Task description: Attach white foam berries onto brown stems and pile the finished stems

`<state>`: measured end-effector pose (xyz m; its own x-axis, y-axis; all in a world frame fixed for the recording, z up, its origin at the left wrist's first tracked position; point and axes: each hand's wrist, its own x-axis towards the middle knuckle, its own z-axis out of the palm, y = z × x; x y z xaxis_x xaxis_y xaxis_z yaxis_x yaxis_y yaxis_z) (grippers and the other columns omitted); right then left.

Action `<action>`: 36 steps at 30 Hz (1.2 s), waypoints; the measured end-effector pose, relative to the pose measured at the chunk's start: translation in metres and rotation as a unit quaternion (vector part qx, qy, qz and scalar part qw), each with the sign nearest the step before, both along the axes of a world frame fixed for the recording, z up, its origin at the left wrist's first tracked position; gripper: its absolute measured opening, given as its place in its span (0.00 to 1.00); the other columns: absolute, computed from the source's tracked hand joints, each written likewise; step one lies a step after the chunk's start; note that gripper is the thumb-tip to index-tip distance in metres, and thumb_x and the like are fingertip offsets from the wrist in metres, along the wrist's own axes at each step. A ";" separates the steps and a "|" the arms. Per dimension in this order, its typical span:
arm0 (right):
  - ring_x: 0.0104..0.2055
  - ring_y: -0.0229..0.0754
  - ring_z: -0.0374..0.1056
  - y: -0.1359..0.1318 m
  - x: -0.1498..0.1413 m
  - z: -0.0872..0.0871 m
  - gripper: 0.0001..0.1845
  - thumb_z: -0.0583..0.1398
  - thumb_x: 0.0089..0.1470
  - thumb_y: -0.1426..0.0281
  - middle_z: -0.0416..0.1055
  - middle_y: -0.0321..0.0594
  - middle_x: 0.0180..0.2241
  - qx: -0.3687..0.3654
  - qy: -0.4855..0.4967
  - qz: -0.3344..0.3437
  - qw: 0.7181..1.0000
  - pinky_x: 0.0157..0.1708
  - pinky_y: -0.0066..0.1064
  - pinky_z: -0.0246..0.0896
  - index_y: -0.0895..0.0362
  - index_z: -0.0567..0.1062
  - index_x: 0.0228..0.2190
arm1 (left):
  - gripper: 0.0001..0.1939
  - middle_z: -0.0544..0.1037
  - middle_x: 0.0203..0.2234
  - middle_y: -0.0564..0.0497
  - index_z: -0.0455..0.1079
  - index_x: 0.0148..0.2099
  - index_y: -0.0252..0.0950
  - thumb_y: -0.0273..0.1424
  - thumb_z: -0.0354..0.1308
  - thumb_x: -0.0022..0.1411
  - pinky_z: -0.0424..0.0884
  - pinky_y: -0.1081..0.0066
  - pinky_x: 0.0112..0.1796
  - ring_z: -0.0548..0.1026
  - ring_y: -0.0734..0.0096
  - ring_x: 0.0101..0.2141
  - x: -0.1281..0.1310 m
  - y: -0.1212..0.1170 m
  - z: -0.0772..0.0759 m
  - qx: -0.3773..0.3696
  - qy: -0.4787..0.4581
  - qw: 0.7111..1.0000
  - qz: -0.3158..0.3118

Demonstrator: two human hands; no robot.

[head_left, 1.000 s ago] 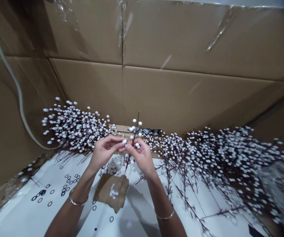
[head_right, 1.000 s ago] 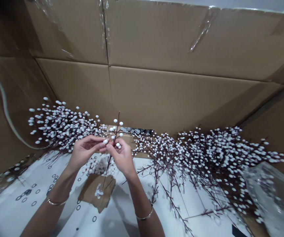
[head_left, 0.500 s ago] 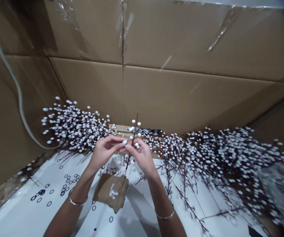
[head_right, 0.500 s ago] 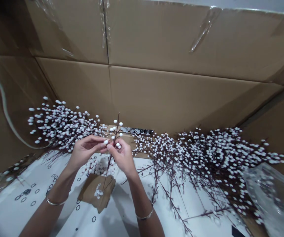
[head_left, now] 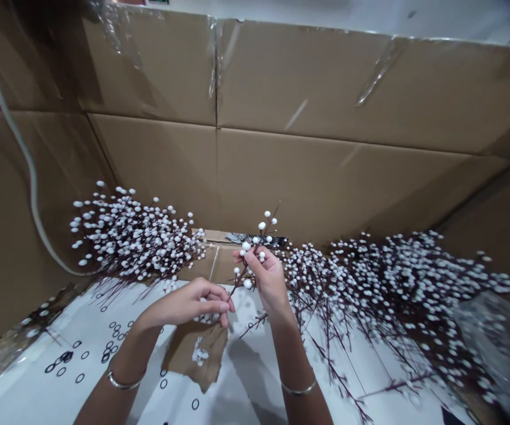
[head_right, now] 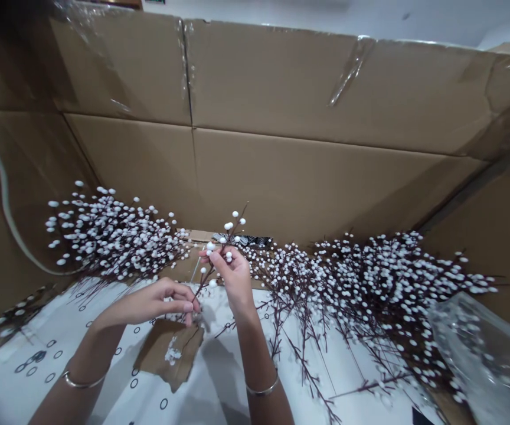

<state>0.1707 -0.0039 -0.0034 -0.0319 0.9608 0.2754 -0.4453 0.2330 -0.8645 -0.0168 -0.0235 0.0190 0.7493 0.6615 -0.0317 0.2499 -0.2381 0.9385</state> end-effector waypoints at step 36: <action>0.33 0.31 0.71 -0.015 0.020 0.024 0.14 0.74 0.34 0.67 0.77 0.30 0.30 -0.092 0.242 -0.094 0.961 0.40 0.24 0.66 0.54 0.79 0.27 | 0.18 0.81 0.35 0.49 0.77 0.38 0.36 0.40 0.50 0.68 0.67 0.72 0.40 0.77 0.67 0.37 0.010 0.037 -0.044 0.114 0.142 0.980 0.084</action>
